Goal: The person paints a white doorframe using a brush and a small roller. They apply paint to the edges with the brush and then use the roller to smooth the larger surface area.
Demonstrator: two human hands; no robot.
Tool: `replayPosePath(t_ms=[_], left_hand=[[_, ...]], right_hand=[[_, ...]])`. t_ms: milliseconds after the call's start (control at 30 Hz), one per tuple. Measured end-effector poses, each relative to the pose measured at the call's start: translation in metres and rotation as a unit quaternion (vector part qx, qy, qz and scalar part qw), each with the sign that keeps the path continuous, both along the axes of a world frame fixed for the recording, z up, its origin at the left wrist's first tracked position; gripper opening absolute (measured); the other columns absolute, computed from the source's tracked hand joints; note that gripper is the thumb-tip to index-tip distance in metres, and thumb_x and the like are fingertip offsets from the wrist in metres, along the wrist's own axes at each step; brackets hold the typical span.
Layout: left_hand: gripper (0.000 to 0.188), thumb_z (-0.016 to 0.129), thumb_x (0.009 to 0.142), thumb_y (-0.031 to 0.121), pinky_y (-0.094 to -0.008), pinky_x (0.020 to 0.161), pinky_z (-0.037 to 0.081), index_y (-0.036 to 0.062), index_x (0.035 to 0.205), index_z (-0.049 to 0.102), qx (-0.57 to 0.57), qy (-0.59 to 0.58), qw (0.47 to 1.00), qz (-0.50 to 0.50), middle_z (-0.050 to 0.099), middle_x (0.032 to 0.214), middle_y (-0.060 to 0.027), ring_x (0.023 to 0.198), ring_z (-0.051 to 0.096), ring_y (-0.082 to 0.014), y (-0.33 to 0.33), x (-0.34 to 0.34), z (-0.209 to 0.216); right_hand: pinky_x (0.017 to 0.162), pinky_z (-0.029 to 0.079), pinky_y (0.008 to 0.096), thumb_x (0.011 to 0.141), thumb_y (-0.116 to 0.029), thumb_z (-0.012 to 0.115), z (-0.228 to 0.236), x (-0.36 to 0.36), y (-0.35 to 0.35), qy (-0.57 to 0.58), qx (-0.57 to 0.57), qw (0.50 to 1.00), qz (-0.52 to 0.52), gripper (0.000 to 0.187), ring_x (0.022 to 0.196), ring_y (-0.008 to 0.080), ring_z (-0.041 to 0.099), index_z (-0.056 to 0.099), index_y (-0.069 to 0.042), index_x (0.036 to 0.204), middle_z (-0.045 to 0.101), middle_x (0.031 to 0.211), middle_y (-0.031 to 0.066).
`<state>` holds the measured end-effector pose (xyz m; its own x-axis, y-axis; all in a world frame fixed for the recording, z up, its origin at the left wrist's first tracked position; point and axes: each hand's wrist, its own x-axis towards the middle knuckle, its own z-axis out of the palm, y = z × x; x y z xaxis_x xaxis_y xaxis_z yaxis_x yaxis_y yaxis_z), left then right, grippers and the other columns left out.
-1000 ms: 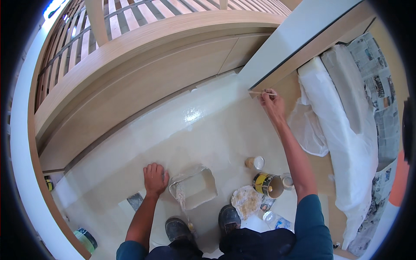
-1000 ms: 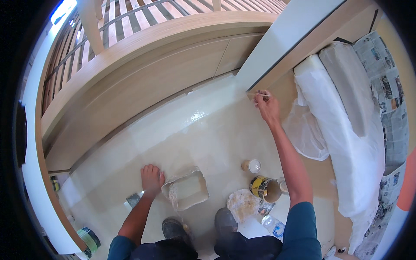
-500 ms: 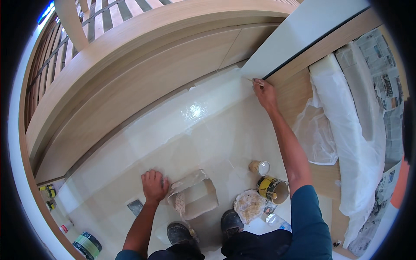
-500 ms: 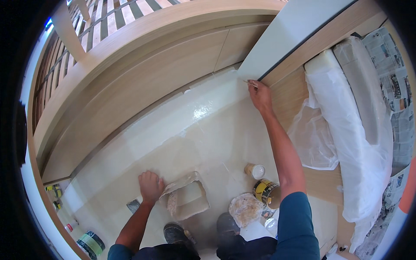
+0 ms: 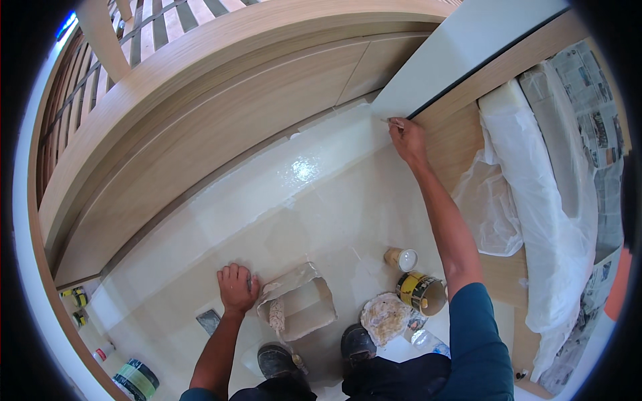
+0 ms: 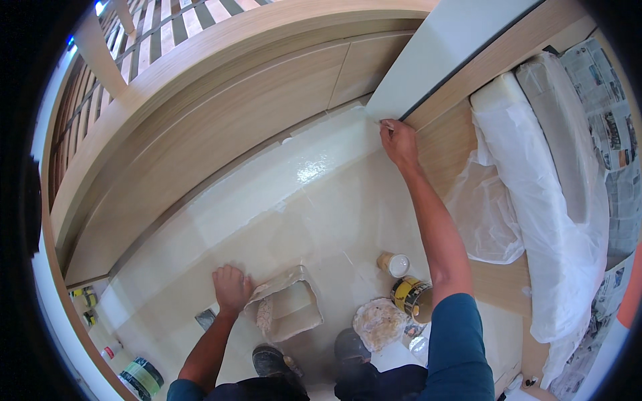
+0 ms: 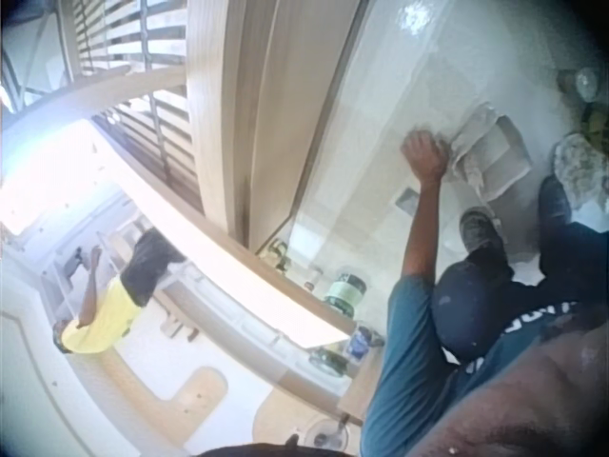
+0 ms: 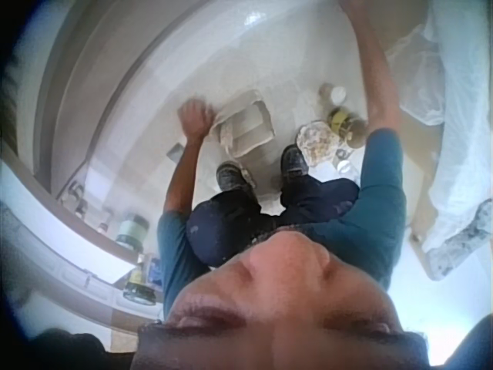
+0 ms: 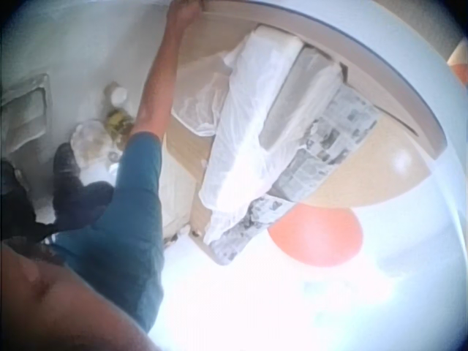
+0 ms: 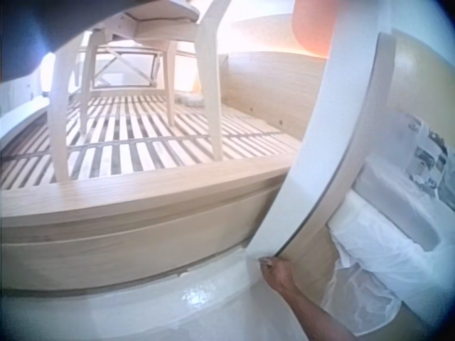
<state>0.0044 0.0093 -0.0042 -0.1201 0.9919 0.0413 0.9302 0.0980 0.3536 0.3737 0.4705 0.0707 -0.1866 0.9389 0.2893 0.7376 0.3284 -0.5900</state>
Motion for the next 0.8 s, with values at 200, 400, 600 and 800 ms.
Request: replayPosePath(t_ms=[200,400,600,800], left_hand=[[0.024,0.068,0.084,0.027,-0.0502,0.087,0.039,0.0073,0.090,0.057,0.005,0.007,1.000,0.001,0.053,0.096,-0.0155,0.095,0.051,-0.0366,-0.006,-0.005,-0.001],[0.023,0.068,0.085,0.027,-0.0503,0.087,0.038,0.0071,0.090,0.056,-0.004,-0.001,1.000,0.005,0.053,0.097,-0.0160,0.095,0.051,-0.0367,-0.006,-0.006,-0.001],[0.023,0.068,0.084,0.025,-0.0501,0.086,0.038,0.0069,0.090,0.056,0.011,-0.015,1.000,0.002,0.052,0.095,-0.0159,0.093,0.051,-0.0368,-0.005,-0.005,0.001],[0.022,0.069,0.084,0.024,-0.0501,0.085,0.038,0.0070,0.090,0.056,0.010,-0.005,1.000,0.003,0.052,0.093,-0.0154,0.092,0.051,-0.0367,-0.005,-0.005,0.002]], right_hand=[[0.075,0.059,0.0367,0.095,-0.016,0.067,0.010,0.000,-0.014,0.008,-0.029,1.000,0.010,0.025,0.077,0.0266,0.075,0.076,0.002,0.110,0.077,0.096,0.0215],[0.073,0.058,0.0368,0.095,-0.015,0.066,0.013,-0.021,-0.004,0.024,-0.023,0.999,0.004,0.026,0.075,0.0266,0.075,0.077,0.002,0.113,0.077,0.094,0.0209],[0.075,0.059,0.0377,0.096,-0.014,0.066,0.012,-0.019,0.005,-0.041,-0.011,0.999,0.027,0.025,0.078,0.0300,0.075,0.077,0.002,0.112,0.077,0.095,0.0220],[0.077,0.060,0.0375,0.092,-0.011,0.069,0.012,-0.025,0.004,0.016,0.005,1.000,0.015,0.023,0.081,0.0310,0.076,0.077,0.002,0.108,0.077,0.095,0.0222]])
